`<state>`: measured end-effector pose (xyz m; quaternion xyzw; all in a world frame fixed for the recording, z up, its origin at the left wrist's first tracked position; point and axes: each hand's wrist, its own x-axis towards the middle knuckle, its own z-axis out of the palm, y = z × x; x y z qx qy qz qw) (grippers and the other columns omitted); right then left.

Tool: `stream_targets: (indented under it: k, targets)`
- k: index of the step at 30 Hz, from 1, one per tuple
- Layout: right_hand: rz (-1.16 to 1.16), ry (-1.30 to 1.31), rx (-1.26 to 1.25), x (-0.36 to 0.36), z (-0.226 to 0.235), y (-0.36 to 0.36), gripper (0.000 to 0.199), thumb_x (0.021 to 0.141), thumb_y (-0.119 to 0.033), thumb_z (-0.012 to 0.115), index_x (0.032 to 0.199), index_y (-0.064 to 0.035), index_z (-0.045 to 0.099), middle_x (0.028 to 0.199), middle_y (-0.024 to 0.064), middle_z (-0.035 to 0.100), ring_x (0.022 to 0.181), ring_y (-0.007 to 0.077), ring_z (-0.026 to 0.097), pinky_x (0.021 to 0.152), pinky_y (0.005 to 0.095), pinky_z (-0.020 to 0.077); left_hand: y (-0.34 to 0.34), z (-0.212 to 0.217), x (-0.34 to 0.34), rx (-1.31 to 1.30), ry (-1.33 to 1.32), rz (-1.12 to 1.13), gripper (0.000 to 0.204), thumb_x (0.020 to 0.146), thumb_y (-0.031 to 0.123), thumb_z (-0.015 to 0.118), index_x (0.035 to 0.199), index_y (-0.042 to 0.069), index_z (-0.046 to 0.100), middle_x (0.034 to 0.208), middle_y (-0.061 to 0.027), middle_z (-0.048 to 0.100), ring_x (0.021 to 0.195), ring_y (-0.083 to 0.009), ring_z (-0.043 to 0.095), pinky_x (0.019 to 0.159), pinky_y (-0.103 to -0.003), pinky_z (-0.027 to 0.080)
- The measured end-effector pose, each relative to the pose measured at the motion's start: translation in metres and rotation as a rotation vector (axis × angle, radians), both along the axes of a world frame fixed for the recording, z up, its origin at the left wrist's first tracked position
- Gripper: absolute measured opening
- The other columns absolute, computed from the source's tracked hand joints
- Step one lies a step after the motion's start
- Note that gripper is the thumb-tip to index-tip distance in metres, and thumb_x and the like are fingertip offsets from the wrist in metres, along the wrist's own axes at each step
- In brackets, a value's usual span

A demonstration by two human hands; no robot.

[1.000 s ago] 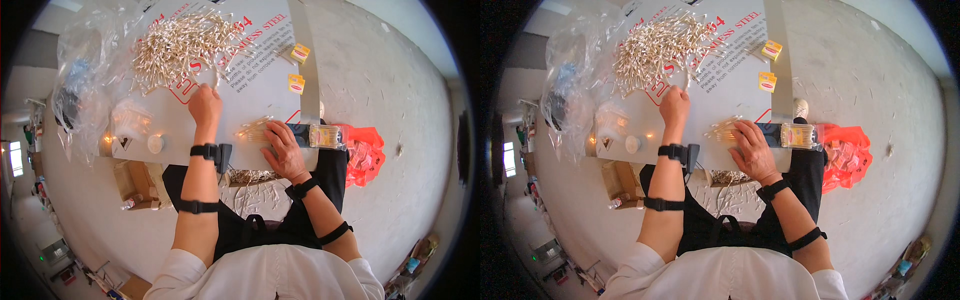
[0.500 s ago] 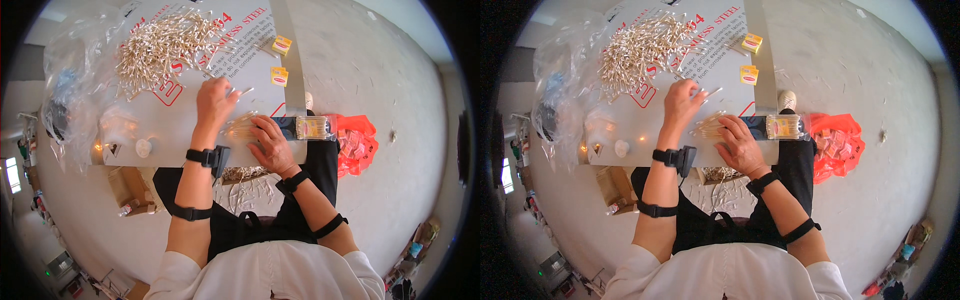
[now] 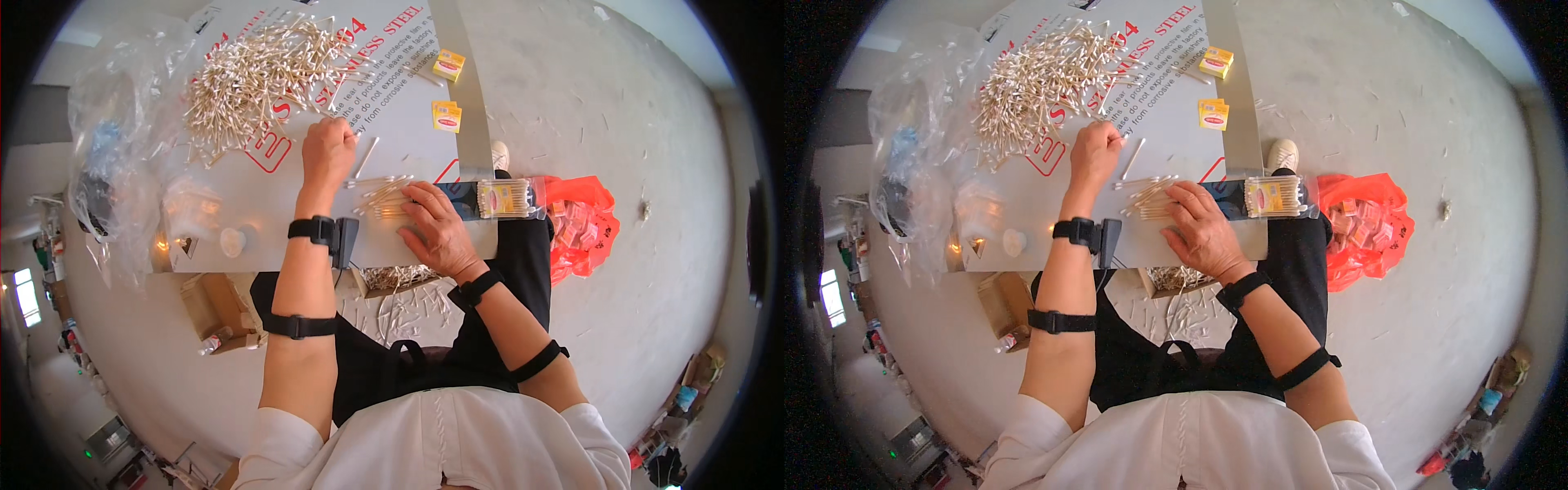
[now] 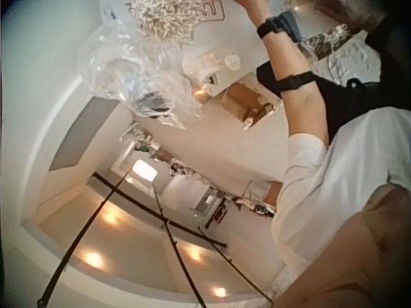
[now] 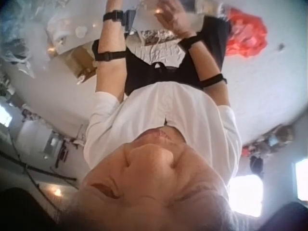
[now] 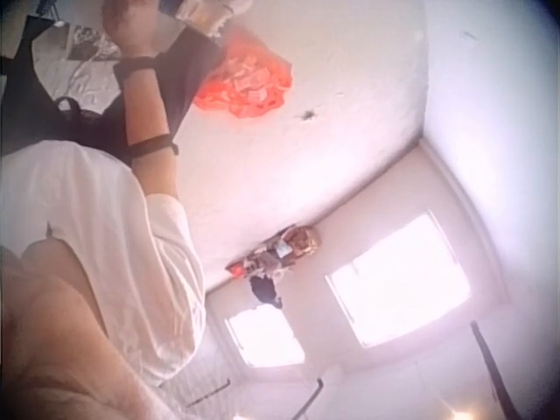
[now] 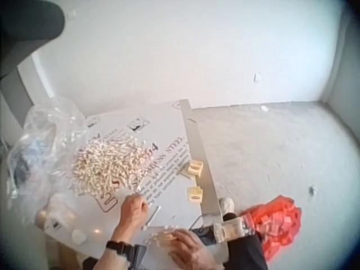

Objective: Packing individual cotton swabs into small cardboard boxes.

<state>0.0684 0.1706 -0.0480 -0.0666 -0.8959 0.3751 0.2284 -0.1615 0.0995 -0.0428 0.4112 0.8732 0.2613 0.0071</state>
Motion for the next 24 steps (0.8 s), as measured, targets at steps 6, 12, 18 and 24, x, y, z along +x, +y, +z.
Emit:
stream_targets:
  k: [6,12,18,24]
  targets:
    - [0.024,0.037,0.020,0.000,-0.003,0.003,0.037,0.073,-0.008,0.071,0.106,-0.0008,0.056,0.125,0.0154,0.054,0.120,0.0380,0.049,0.103,0.0448,0.0421,-0.010,-0.001,0.045,0.005,0.021,-0.150,0.010,0.078,0.009,0.067,0.078,0.007,0.057,0.080,-0.0085,0.056,0.084,-0.0320,0.054,0.074,-0.045,0.043]
    - [-0.212,0.089,-0.314,0.003,-0.005,0.001,0.036,0.078,0.003,0.062,0.113,0.0020,0.053,0.130,0.0214,0.050,0.117,0.0412,0.051,0.098,0.0417,0.0454,-0.034,0.000,0.092,0.048,0.083,-0.098,0.037,0.083,0.019,0.067,0.115,0.004,0.058,0.123,-0.0144,0.055,0.119,-0.0342,0.048,0.099,-0.047,0.037]
    - [-0.260,0.097,-0.326,0.003,-0.007,0.000,0.034,0.083,0.003,0.058,0.116,0.0014,0.053,0.128,0.0209,0.051,0.117,0.0389,0.052,0.098,0.0399,0.0457,-0.052,0.001,0.136,-0.257,0.085,-0.142,0.080,0.085,0.043,0.063,0.145,0.001,0.032,0.154,-0.0161,0.028,0.144,-0.0297,0.023,0.116,-0.055,0.013]
    - [-0.376,0.204,-0.504,-0.007,-0.010,-0.004,0.027,0.094,-0.003,0.049,0.121,0.0021,0.054,0.131,0.0188,0.053,0.122,0.0336,0.052,0.102,0.0365,0.0413,-0.046,0.004,0.119,-0.318,0.085,-0.242,0.079,0.088,0.043,0.060,0.148,0.002,0.028,0.156,-0.0176,0.023,0.145,-0.0308,0.019,0.116,-0.053,0.011]
